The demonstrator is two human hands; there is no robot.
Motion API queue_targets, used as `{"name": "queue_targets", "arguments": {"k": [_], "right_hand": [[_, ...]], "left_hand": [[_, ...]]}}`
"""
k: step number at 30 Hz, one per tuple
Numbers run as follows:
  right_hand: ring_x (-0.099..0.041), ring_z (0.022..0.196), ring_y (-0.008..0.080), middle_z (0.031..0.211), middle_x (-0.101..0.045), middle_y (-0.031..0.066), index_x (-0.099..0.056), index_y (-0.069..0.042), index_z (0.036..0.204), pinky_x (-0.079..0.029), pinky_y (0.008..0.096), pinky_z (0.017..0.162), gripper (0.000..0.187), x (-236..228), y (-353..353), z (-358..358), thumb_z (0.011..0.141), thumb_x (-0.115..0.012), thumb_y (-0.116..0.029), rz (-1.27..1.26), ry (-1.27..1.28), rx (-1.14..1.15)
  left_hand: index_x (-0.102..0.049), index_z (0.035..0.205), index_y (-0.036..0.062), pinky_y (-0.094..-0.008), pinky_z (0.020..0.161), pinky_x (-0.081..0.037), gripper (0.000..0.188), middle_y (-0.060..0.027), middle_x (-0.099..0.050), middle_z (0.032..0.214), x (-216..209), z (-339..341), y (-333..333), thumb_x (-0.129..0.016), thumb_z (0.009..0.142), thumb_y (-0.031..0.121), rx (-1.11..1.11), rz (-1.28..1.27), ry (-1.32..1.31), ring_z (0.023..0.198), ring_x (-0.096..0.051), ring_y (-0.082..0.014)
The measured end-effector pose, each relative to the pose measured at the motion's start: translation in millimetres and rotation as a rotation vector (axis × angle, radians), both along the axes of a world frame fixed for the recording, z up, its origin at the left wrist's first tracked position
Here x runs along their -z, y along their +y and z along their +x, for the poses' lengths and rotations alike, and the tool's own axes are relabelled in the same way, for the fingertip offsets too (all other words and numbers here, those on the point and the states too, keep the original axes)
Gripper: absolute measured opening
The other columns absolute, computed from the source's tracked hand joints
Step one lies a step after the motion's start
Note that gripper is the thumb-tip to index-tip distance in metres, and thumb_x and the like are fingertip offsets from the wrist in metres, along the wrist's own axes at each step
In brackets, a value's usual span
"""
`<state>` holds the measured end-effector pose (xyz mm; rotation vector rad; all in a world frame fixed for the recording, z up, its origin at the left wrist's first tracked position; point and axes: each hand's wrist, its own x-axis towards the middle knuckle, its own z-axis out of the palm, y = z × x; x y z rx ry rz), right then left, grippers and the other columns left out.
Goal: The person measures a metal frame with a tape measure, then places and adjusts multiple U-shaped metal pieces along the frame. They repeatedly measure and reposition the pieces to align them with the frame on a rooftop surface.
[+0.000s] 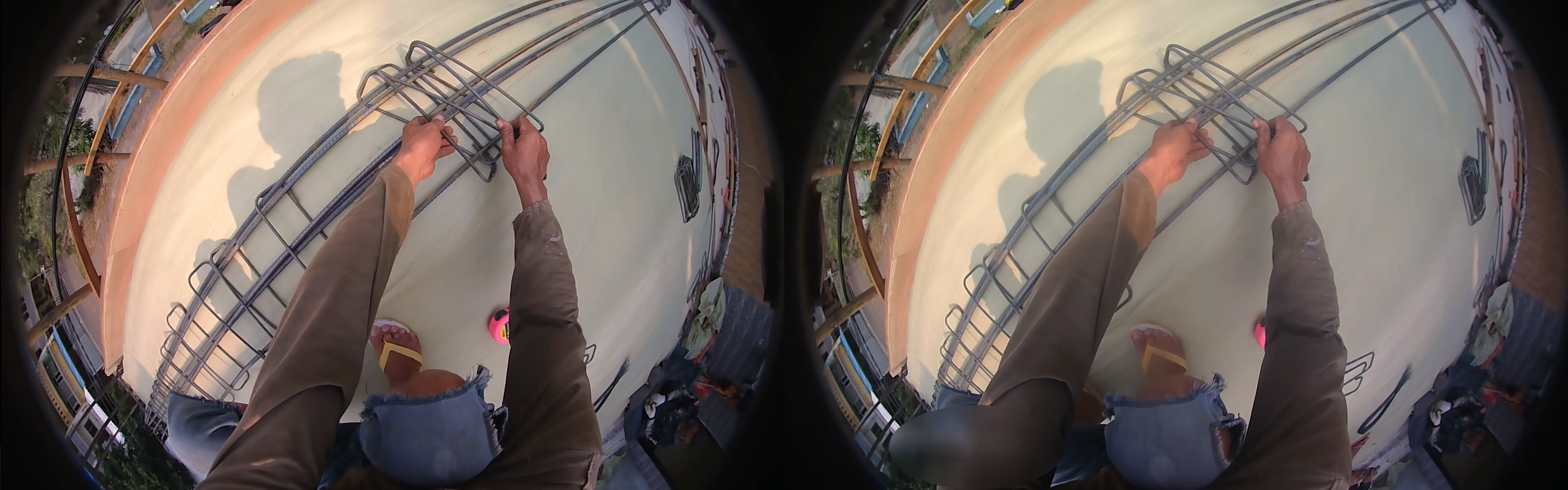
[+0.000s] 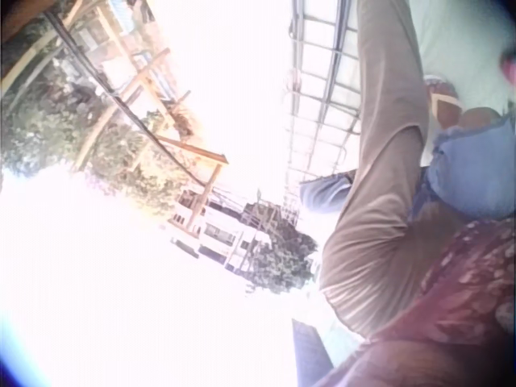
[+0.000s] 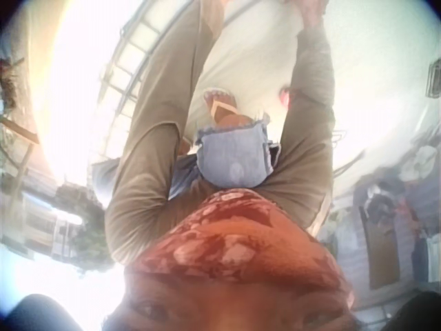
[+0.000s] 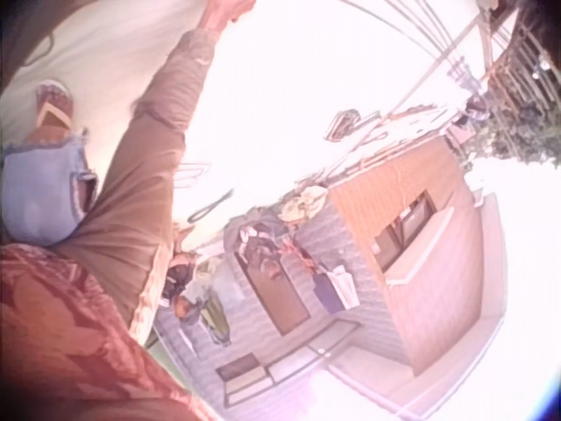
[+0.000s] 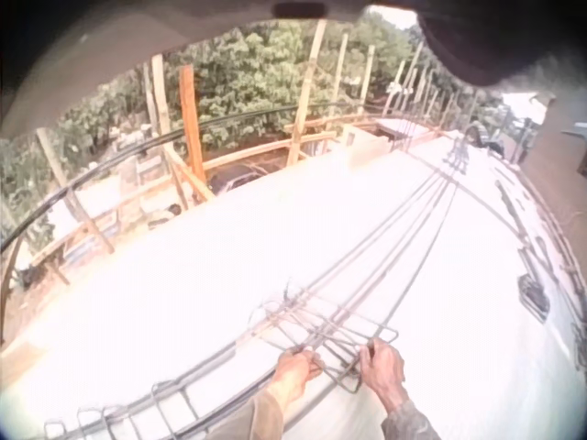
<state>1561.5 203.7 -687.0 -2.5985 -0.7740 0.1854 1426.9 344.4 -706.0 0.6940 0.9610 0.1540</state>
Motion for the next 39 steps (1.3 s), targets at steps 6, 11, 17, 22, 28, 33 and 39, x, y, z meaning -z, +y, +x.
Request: {"name": "queue_targets", "arguments": {"k": [6, 11, 17, 22, 28, 33, 39], "right_hand": [[-0.067, 0.086, 0.0371, 0.089, -0.071, 0.0155, -0.067, -0.005, 0.097, -0.05, 0.0479, 0.073, 0.034, 17, 13, 44, 0.096, -0.067, -0.04, 0.046, -0.084, 0.033], [-0.065, 0.096, 0.0377, 0.097, -0.07, 0.0165, -0.067, -0.004, 0.102, -0.049, 0.0459, 0.078, 0.03, 12, 17, 36, 0.094, -0.07, -0.033, 0.107, -0.556, -0.068], [-0.063, 0.092, 0.0385, 0.098, -0.068, 0.0202, -0.069, -0.002, 0.104, -0.05, 0.0459, 0.08, 0.02, 22, 20, -22, 0.094, -0.069, -0.019, 0.177, -0.032, -0.472], [-0.064, 0.088, 0.0391, 0.099, -0.069, 0.0204, -0.071, -0.001, 0.105, -0.051, 0.0449, 0.081, 0.021, 24, 22, -44, 0.094, -0.069, -0.019, 0.215, 0.274, -0.316], [-0.064, 0.086, 0.0374, 0.098, -0.066, 0.0183, -0.071, -0.002, 0.1, -0.053, 0.0454, 0.077, 0.022, 5, 3, -61, 0.091, -0.07, -0.022, 0.174, 0.231, -0.503], [-0.064, 0.094, 0.0364, 0.099, -0.062, 0.016, -0.072, -0.003, 0.102, -0.055, 0.0469, 0.076, 0.02, -1, 8, -76, 0.09, -0.069, -0.018, -0.102, 0.087, -0.509], [-0.066, 0.088, 0.0352, 0.093, -0.066, 0.017, -0.073, -0.002, 0.105, -0.054, 0.0436, 0.075, 0.022, 6, 4, -78, 0.091, -0.067, -0.018, 0.015, 0.043, -0.434]], "left_hand": [[-0.046, 0.126, -0.0067, -0.0371, 0.08, -0.058, 0.03, -0.0131, -0.061, 0.102, -3, 0, -6, -0.043, 0.109, 0.017, -0.01, 0.073, 0.079, 0.089, -0.066, -0.0243], [-0.048, 0.123, -0.0051, -0.0331, 0.072, -0.058, 0.026, -0.0128, -0.064, 0.096, -5, -16, -10, -0.044, 0.109, 0.017, 0.004, 0.154, 0.126, 0.08, -0.068, -0.0205], [-0.049, 0.123, -0.0062, -0.0329, 0.07, -0.058, 0.027, -0.0145, -0.067, 0.098, -6, -17, -12, -0.045, 0.107, 0.015, -0.004, 0.197, 0.143, 0.082, -0.069, -0.0206], [-0.05, 0.133, -0.0078, -0.0395, 0.079, -0.058, 0.034, -0.0164, -0.065, 0.108, -7, -26, -5, -0.047, 0.104, 0.011, 0.069, 0.219, 0.143, 0.099, -0.067, -0.0255], [-0.041, 0.147, -0.0055, -0.0494, 0.105, -0.048, 0.046, -0.0193, -0.056, 0.135, -14, -36, -5, -0.044, 0.103, 0.007, 0.102, 0.146, 0.082, 0.125, -0.056, -0.0336], [-0.041, 0.143, -0.0084, -0.0528, 0.115, -0.039, 0.041, -0.0215, -0.053, 0.14, -11, -37, -9, -0.04, 0.106, 0.009, -0.06, -0.005, -0.065, 0.131, -0.052, -0.0372], [-0.049, 0.128, -0.0079, -0.0463, 0.095, -0.055, 0.031, -0.0183, -0.06, 0.122, 3, -32, -5, -0.042, 0.108, 0.015, -0.026, 0.049, 0.004, 0.107, -0.064, -0.03]]}}
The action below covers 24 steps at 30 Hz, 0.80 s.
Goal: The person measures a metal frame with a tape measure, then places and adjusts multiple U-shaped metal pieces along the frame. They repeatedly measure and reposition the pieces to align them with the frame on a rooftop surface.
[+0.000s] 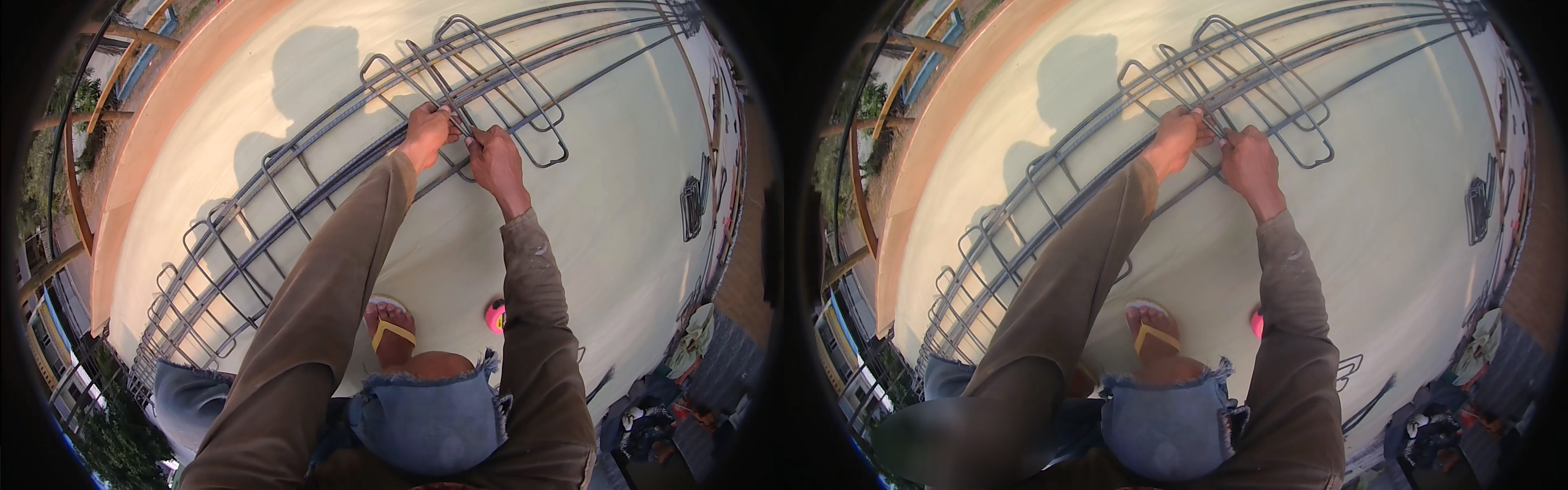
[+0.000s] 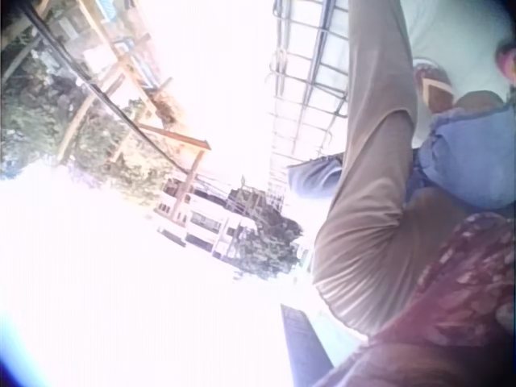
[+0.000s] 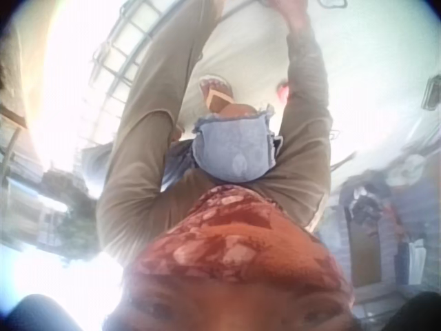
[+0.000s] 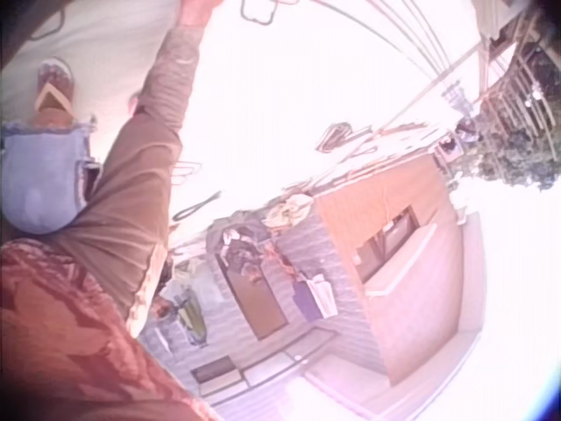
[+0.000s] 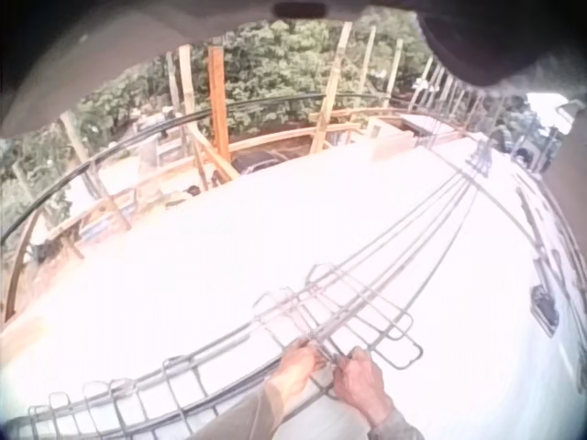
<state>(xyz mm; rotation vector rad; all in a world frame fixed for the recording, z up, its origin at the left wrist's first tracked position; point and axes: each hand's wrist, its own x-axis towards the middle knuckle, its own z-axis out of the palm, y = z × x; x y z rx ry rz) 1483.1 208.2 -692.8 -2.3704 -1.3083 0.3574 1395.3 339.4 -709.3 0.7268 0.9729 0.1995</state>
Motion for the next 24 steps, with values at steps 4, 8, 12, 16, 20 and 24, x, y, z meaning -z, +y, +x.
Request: {"name": "queue_targets", "arguments": {"k": [4, 8, 12, 16, 20, 24], "right_hand": [[-0.064, 0.08, 0.0268, 0.087, -0.067, 0.017, -0.073, -0.001, 0.108, -0.05, 0.0373, 0.071, 0.026, 11, -2, 16, 0.096, -0.066, -0.023, 0.074, 0.415, 0.183], [-0.059, 0.078, 0.02, 0.083, -0.064, 0.0148, -0.073, 0.0, 0.109, -0.048, 0.0343, 0.072, 0.029, 20, -5, 20, 0.099, -0.063, -0.025, 0.057, 0.543, 0.208], [-0.06, 0.081, 0.0226, 0.091, -0.067, 0.0123, -0.071, -0.001, 0.116, -0.047, 0.0372, 0.073, 0.029, 22, -4, 4, 0.099, -0.064, -0.024, 0.132, 0.501, 0.309], [-0.059, 0.089, 0.0261, 0.099, -0.066, 0.0123, -0.066, -0.001, 0.123, -0.047, 0.0401, 0.078, 0.033, 17, -3, -26, 0.097, -0.068, -0.02, 0.331, -0.274, 0.089], [-0.059, 0.092, 0.0289, 0.101, -0.065, 0.014, -0.068, -0.001, 0.118, -0.048, 0.0402, 0.08, 0.029, 13, -19, -92, 0.095, -0.069, -0.019, 0.305, 0.174, -0.074], [-0.06, 0.093, 0.032, 0.099, -0.065, 0.0146, -0.071, -0.002, 0.113, -0.049, 0.0416, 0.083, 0.026, 23, -30, -152, 0.093, -0.07, -0.018, 0.122, 0.204, -0.178]], "left_hand": [[-0.05, 0.124, -0.0068, -0.0407, 0.081, -0.059, 0.029, -0.0173, -0.06, 0.114, -1, -16, 0, -0.042, 0.108, 0.017, 0.117, 0.129, 0.218, 0.09, -0.066, -0.0251], [-0.05, 0.121, -0.0049, -0.0385, 0.08, -0.06, 0.029, -0.016, -0.059, 0.109, -7, -69, -5, -0.039, 0.11, 0.019, 0.081, 0.148, 0.156, 0.089, -0.066, -0.0251], [-0.05, 0.121, -0.0025, -0.0417, 0.083, -0.061, 0.027, -0.0175, -0.059, 0.111, -10, -125, -25, -0.037, 0.11, 0.018, -0.084, 0.01, 0.002, 0.098, -0.067, -0.0294], [-0.058, 0.116, -0.0016, -0.0428, 0.084, -0.057, 0.025, -0.0203, -0.064, 0.113, -17, -164, -49, -0.048, 0.105, 0.019, -0.045, 0.106, 0.218, 0.102, -0.068, -0.0303], [-0.063, 0.105, -0.0011, -0.0444, 0.08, -0.051, 0.023, -0.0197, -0.066, 0.107, -21, -209, -63, -0.061, 0.097, 0.021, 0.162, 0.676, 0.678, 0.096, -0.067, -0.0321], [-0.056, 0.113, -0.0014, -0.0475, 0.08, -0.05, 0.028, -0.0217, -0.063, 0.112, -9, -248, -67, -0.063, 0.096, 0.019, -0.185, 1.021, 0.839, 0.097, -0.065, -0.0376]]}}
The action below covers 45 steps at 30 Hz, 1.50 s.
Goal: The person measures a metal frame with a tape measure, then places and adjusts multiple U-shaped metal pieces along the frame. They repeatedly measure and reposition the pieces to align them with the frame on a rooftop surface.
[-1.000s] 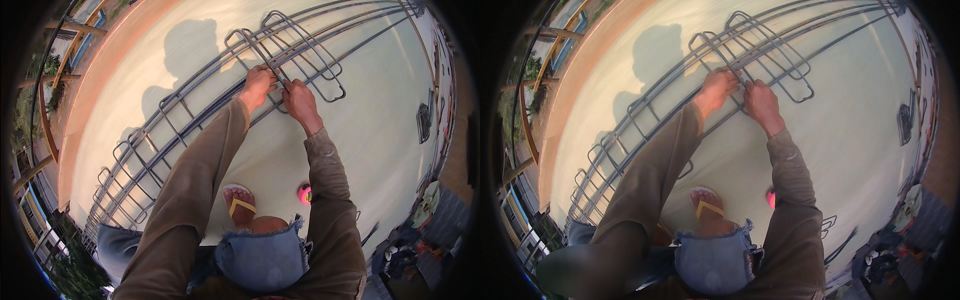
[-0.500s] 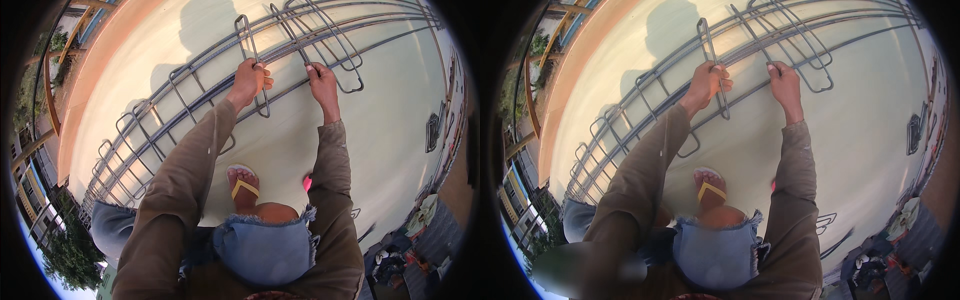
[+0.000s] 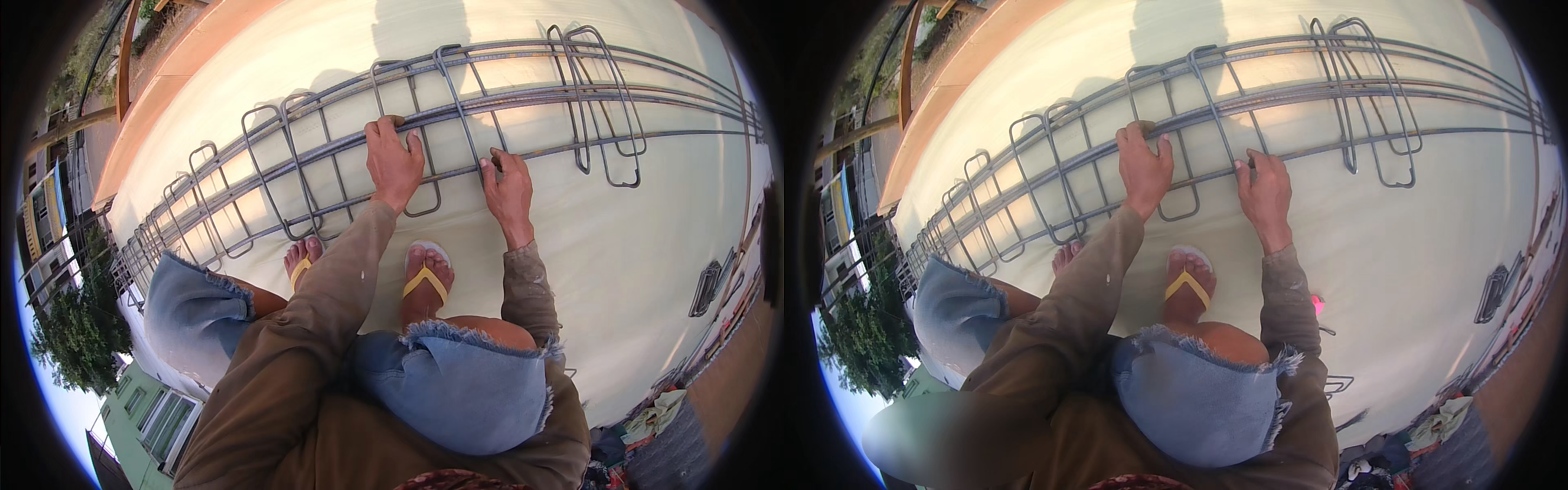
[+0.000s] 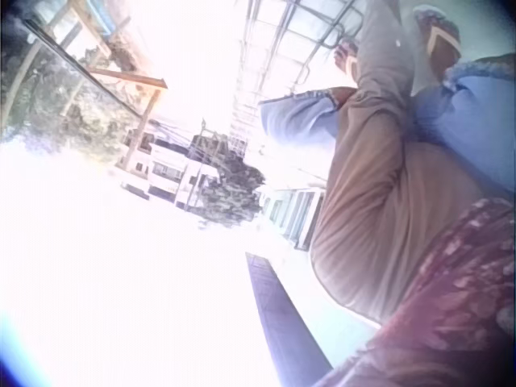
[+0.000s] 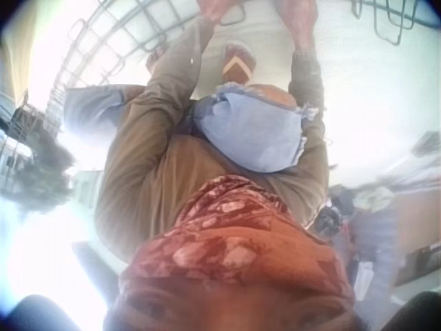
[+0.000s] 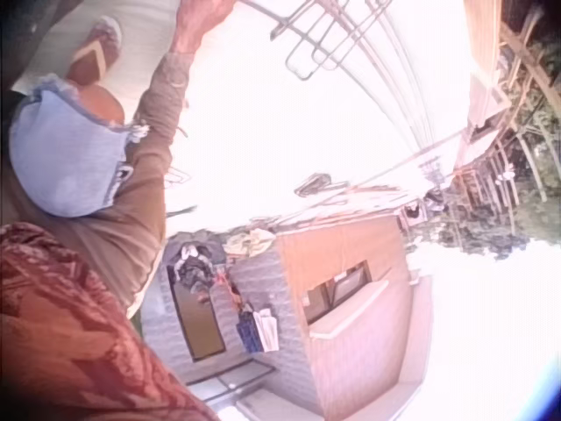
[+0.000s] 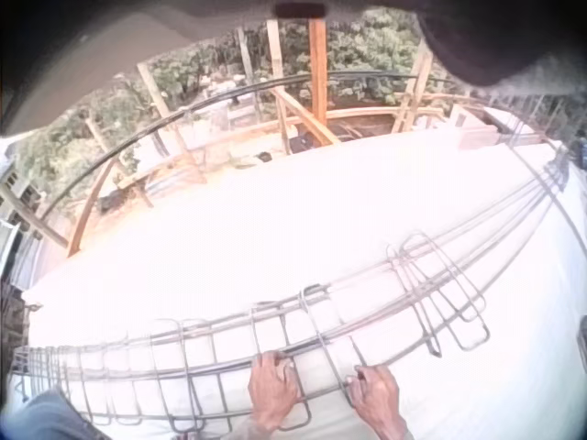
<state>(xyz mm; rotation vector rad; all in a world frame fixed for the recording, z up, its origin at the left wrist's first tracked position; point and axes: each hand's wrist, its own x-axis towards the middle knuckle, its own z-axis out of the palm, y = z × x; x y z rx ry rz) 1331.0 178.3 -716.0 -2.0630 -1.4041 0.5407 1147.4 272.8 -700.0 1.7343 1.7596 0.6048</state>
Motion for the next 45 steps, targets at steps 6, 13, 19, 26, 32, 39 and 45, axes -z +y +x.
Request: {"name": "queue_targets", "arguments": {"k": [6, 13, 19, 26, 32, 39, 45], "right_hand": [[-0.06, 0.091, 0.0309, 0.092, -0.063, 0.0133, -0.072, -0.002, 0.111, -0.049, 0.0426, 0.083, 0.022, 19, 3, -36, 0.092, -0.069, -0.014, -0.022, -0.109, 0.083], [-0.063, 0.087, 0.0377, 0.094, -0.062, 0.0166, -0.068, -0.001, 0.097, -0.051, 0.047, 0.075, 0.012, 21, 17, -36, 0.089, -0.069, -0.009, -0.047, -0.079, 0.162], [-0.063, 0.087, 0.0398, 0.097, -0.061, 0.0175, -0.066, -0.001, 0.097, -0.052, 0.0487, 0.074, 0.012, 21, 19, -54, 0.09, -0.068, -0.01, -0.044, -0.06, 0.054], [-0.064, 0.087, 0.0381, 0.096, -0.061, 0.016, -0.066, -0.003, 0.095, -0.053, 0.0472, 0.074, 0.013, 11, 27, -64, 0.088, -0.071, -0.013, -0.036, -0.138, 0.145], [-0.065, 0.093, 0.0343, 0.1, -0.064, 0.0135, -0.069, -0.003, 0.111, -0.053, 0.0485, 0.081, 0.035, 1, 32, -13, 0.088, -0.076, -0.028, -0.128, -0.083, 0.186], [-0.064, 0.105, 0.0427, 0.106, -0.068, 0.0249, -0.068, -0.001, 0.118, -0.05, 0.0496, 0.089, 0.032, -17, 73, 146, 0.095, -0.066, -0.023, -0.092, -0.231, 0.358], [-0.067, 0.092, 0.0461, 0.091, -0.07, 0.0258, -0.07, -0.001, 0.099, -0.051, 0.0527, 0.079, 0.019, 16, 52, 90, 0.094, -0.057, -0.014, -0.154, -0.246, 0.187]], "left_hand": [[-0.056, 0.109, -0.0035, -0.0485, 0.077, -0.05, 0.033, -0.0222, -0.069, 0.088, 15, -34, -1, -0.066, 0.095, 0.024, -0.064, -0.267, 0.025, 0.084, -0.067, -0.0378], [-0.066, 0.089, -0.0025, -0.0529, 0.08, -0.05, 0.031, -0.0254, -0.07, 0.087, 18, -42, 1, -0.059, 0.099, 0.026, -0.153, -0.464, -0.131, 0.089, -0.067, -0.0474], [-0.07, 0.093, -0.0049, -0.0396, 0.057, -0.053, 0.035, -0.0164, -0.072, 0.074, 33, -60, -3, -0.059, 0.101, 0.028, -0.182, -0.333, -0.151, 0.058, -0.069, -0.0246], [-0.067, 0.089, -0.0059, -0.0401, 0.06, -0.052, 0.036, -0.0176, -0.071, 0.075, 38, -67, 0, -0.06, 0.1, 0.028, -0.153, -0.334, -0.189, 0.062, -0.068, -0.0285], [-0.066, 0.081, -0.0049, -0.0418, 0.061, -0.052, 0.038, -0.0159, -0.07, 0.07, 25, -61, 9, -0.061, 0.101, 0.027, -0.159, -0.486, -0.237, 0.06, -0.067, -0.0276], [-0.069, 0.102, -0.0084, -0.0322, 0.05, -0.055, 0.039, -0.0159, -0.073, 0.084, 9, -60, 13, -0.058, 0.102, 0.029, -0.132, -0.535, -0.229, 0.063, -0.071, -0.0206], [-0.067, 0.097, -0.0081, -0.0323, 0.044, -0.052, 0.035, -0.0124, -0.07, 0.078, 12, -60, 16, -0.06, 0.102, 0.025, -0.145, -0.561, -0.282, 0.057, -0.068, -0.0186]]}}
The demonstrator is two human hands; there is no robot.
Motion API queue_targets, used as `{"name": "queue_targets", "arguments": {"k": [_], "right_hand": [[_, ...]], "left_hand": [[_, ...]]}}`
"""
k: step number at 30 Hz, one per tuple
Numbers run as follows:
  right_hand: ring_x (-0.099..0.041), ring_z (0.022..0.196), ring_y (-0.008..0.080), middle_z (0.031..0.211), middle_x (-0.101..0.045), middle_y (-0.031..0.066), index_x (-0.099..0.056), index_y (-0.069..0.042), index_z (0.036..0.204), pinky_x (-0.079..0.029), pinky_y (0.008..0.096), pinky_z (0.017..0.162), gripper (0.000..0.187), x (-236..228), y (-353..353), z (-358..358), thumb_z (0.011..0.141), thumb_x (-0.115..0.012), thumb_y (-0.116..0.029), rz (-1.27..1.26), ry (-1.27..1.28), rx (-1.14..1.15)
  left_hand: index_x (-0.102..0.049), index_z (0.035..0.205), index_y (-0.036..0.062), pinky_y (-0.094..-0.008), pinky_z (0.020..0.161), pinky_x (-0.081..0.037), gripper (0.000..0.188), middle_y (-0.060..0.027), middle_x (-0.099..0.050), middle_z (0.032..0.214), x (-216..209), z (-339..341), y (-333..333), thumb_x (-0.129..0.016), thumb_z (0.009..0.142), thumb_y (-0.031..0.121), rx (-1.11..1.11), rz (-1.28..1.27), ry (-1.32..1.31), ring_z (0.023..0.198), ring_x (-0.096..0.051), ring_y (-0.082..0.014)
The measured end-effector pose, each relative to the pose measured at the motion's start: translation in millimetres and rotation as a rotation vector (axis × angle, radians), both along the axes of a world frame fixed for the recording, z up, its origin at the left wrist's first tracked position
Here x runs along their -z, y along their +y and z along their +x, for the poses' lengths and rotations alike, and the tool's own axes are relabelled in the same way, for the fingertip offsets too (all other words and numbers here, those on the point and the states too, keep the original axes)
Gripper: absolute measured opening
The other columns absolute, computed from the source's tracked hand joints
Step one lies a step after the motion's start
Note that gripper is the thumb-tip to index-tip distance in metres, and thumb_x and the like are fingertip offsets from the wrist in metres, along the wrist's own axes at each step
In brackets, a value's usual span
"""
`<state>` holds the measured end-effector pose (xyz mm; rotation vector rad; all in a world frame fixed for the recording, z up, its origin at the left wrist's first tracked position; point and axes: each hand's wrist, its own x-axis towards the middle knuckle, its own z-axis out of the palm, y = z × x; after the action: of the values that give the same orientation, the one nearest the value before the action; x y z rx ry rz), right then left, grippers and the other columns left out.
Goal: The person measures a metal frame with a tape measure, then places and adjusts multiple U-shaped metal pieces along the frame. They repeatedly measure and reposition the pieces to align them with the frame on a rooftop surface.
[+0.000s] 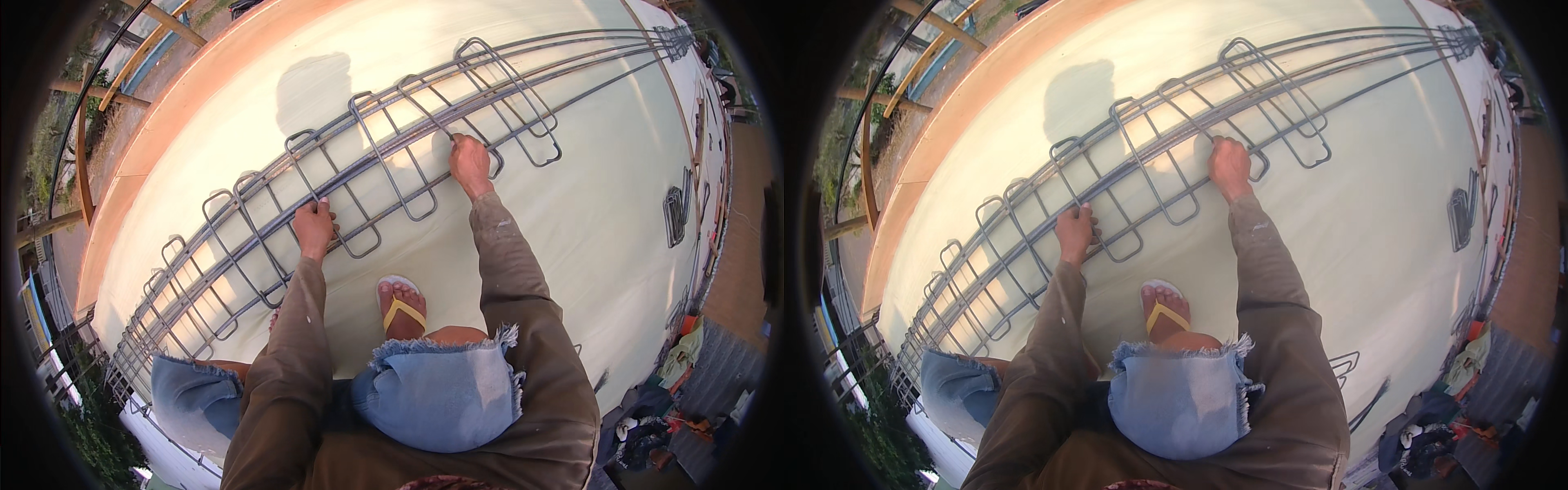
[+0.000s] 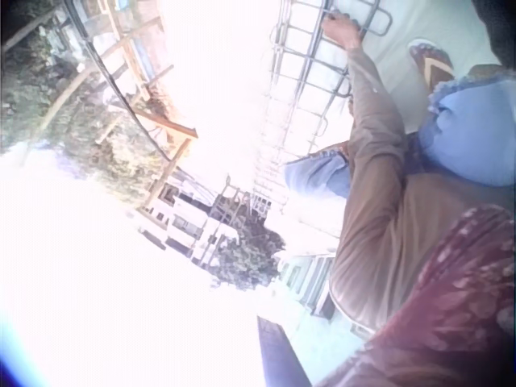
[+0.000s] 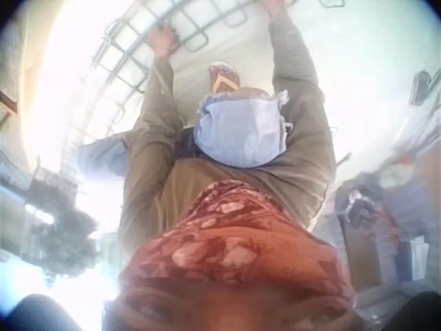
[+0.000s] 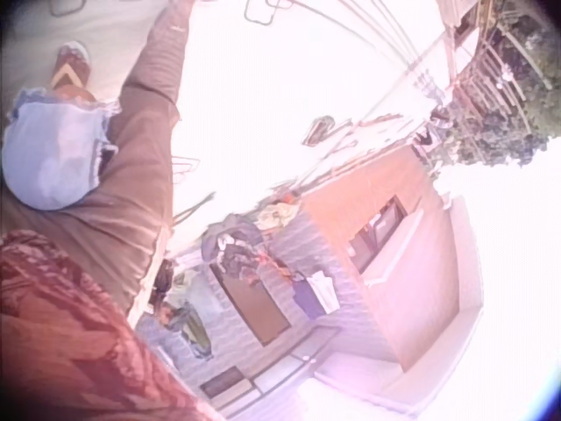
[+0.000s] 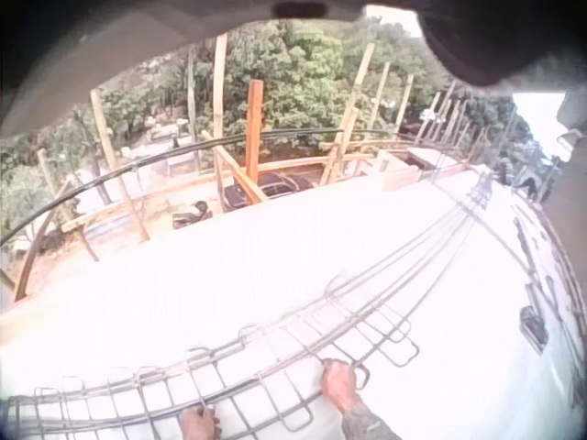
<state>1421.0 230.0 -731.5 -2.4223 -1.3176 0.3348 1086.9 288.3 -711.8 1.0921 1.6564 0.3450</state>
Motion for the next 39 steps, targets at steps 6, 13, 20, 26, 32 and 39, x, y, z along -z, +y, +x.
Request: {"name": "queue_targets", "arguments": {"k": [6, 13, 20, 26, 32, 39], "right_hand": [[-0.067, 0.083, 0.0459, 0.086, -0.07, 0.0235, -0.069, -0.002, 0.093, -0.052, 0.0542, 0.071, 0.017, -23, -13, 7, 0.094, -0.059, -0.015, 0.037, -0.079, -0.022], [-0.069, 0.083, 0.0417, 0.084, -0.07, 0.0239, -0.068, 0.0, 0.081, -0.055, 0.0516, 0.067, 0.015, -26, 24, -56, 0.087, -0.056, -0.008, 0.126, -0.005, -0.087], [-0.067, 0.085, 0.0376, 0.083, -0.07, 0.0184, -0.071, -0.002, 0.085, -0.054, 0.0502, 0.069, 0.014, -15, 22, -41, 0.088, -0.063, -0.014, 0.046, -0.112, -0.095], [-0.062, 0.1, 0.038, 0.105, -0.068, 0.0179, -0.069, -0.003, 0.111, -0.05, 0.0498, 0.085, 0.028, -38, 1, 79, 0.091, -0.069, -0.023, 0.283, -0.317, 0.27], [-0.064, 0.106, 0.0406, 0.11, -0.071, 0.0191, -0.07, -0.003, 0.114, -0.05, 0.0466, 0.092, 0.029, -41, -44, 176, 0.099, -0.059, -0.025, -0.216, -0.186, 0.375], [-0.068, 0.097, 0.0369, 0.099, -0.071, 0.0216, -0.069, -0.004, 0.121, -0.052, 0.0435, 0.085, 0.027, -38, -81, 128, 0.099, -0.057, -0.016, -0.117, 0.267, 0.153]], "left_hand": [[-0.066, 0.093, -0.0074, -0.0318, 0.042, -0.053, 0.035, -0.0129, -0.069, 0.078, 7, -2, -3, -0.059, 0.102, 0.026, 0.021, 0.022, -0.028, 0.055, -0.067, -0.0182], [-0.064, 0.093, -0.0079, -0.0315, 0.043, -0.054, 0.035, -0.0144, -0.069, 0.081, 8, -1, 0, -0.058, 0.103, 0.025, 0.042, 0.015, -0.059, 0.056, -0.067, -0.0191], [-0.065, 0.095, -0.0076, -0.0316, 0.046, -0.055, 0.035, -0.0147, -0.069, 0.082, 7, -10, 3, -0.059, 0.102, 0.026, 0.069, -0.015, -0.063, 0.058, -0.067, -0.0195], [-0.066, 0.096, -0.0063, -0.0307, 0.046, -0.054, 0.035, -0.0132, -0.069, 0.082, 6, -9, 3, -0.059, 0.102, 0.027, 0.056, -0.023, -0.054, 0.059, -0.067, -0.0184], [-0.067, 0.096, -0.0056, -0.031, 0.046, -0.054, 0.033, -0.0122, -0.069, 0.08, 9, -9, 4, -0.059, 0.102, 0.026, 0.047, -0.022, -0.046, 0.059, -0.067, -0.018], [-0.068, 0.095, -0.0053, -0.031, 0.046, -0.053, 0.032, -0.0119, -0.069, 0.079, 11, -10, 2, -0.059, 0.101, 0.025, 0.078, 0.02, -0.019, 0.059, -0.067, -0.0177]]}}
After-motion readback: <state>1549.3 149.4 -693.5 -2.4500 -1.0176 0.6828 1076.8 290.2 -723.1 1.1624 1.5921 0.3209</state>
